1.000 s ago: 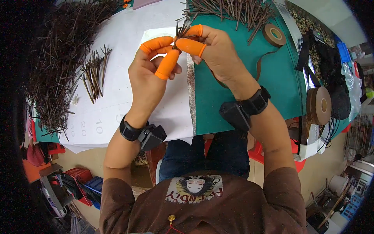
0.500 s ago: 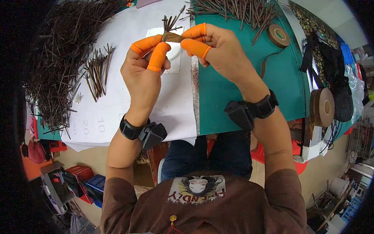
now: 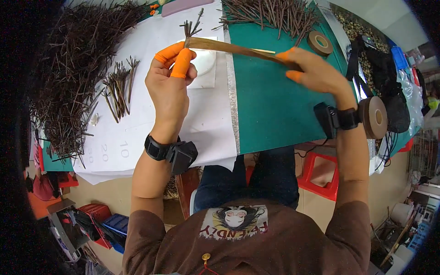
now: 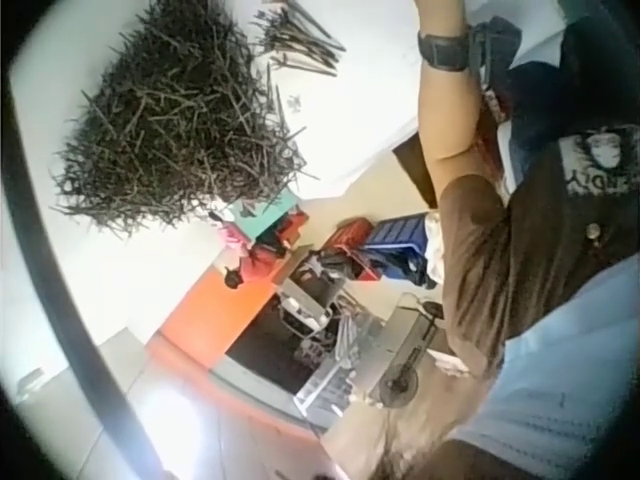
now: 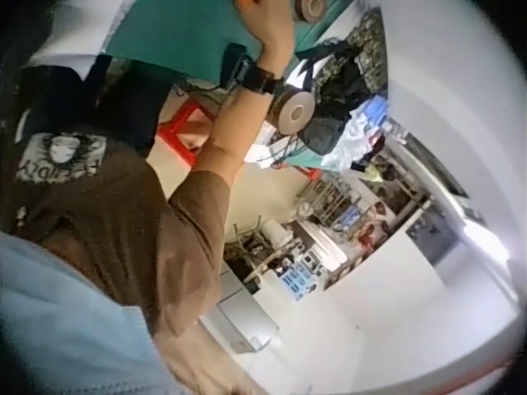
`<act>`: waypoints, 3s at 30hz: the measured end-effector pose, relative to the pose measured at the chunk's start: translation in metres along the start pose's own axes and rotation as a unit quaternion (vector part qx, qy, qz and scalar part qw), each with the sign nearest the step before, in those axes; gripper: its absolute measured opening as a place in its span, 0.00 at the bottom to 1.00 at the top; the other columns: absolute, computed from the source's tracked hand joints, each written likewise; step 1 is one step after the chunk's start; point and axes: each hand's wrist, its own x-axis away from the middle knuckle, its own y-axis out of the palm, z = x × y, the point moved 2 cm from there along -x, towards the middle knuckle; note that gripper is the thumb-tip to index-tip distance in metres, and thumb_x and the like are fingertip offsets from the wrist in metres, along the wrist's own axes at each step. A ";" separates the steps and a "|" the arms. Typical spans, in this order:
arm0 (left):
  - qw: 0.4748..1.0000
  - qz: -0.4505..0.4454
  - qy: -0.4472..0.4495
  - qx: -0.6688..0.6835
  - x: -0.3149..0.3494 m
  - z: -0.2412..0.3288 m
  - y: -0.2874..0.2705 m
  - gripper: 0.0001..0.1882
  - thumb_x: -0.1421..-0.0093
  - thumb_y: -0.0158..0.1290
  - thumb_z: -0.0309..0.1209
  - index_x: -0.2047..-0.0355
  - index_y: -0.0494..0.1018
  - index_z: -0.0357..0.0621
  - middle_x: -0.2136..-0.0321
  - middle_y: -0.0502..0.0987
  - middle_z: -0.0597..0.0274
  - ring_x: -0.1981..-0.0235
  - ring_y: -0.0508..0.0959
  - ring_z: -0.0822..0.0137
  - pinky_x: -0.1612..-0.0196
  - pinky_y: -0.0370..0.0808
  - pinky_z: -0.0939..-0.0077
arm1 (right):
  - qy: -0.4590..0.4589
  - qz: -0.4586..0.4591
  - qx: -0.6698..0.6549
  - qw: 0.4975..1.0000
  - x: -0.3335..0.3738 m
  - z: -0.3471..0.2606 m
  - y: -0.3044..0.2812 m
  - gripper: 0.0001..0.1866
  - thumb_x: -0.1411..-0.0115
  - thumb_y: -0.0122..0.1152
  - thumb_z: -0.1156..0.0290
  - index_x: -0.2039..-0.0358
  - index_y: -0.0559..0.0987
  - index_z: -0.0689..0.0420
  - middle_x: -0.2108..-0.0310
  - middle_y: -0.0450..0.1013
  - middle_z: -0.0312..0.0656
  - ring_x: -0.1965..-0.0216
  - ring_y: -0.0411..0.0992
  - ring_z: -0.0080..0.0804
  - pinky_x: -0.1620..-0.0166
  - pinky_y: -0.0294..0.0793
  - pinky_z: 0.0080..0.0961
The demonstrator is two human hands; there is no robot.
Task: The person applies a white substance to a wooden stick and then wraps brown tape around the junction of the stick and a small branch. They repeat this process by picking up another branch and stick assembly to tape them together.
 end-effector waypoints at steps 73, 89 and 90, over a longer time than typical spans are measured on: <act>0.996 -0.062 -0.061 0.018 0.003 -0.006 0.009 0.09 0.45 0.48 0.25 0.63 0.67 0.36 0.75 0.73 0.61 0.86 0.63 0.82 0.84 0.57 0.91 | 0.052 0.130 -0.542 0.828 -0.065 -0.056 0.068 0.08 0.49 0.54 0.79 0.66 0.72 0.61 0.75 0.69 0.36 0.83 0.62 0.15 0.79 0.62 0.10; 0.959 -0.164 -0.179 0.146 0.001 -0.013 0.008 0.06 0.42 0.44 0.27 0.66 0.67 0.38 0.78 0.72 0.61 0.89 0.60 0.81 0.86 0.55 0.91 | 0.051 0.103 -0.610 0.784 -0.064 -0.063 0.062 0.08 0.48 0.52 0.78 0.66 0.73 0.62 0.78 0.68 0.34 0.84 0.61 0.13 0.80 0.62 0.10; 0.959 -0.164 -0.179 0.147 -0.001 -0.013 0.008 0.06 0.42 0.44 0.27 0.66 0.67 0.38 0.78 0.72 0.61 0.89 0.60 0.81 0.86 0.55 0.91 | 0.060 0.102 -0.597 0.794 -0.064 -0.063 0.062 0.09 0.47 0.50 0.78 0.64 0.72 0.62 0.79 0.68 0.34 0.86 0.60 0.13 0.81 0.62 0.10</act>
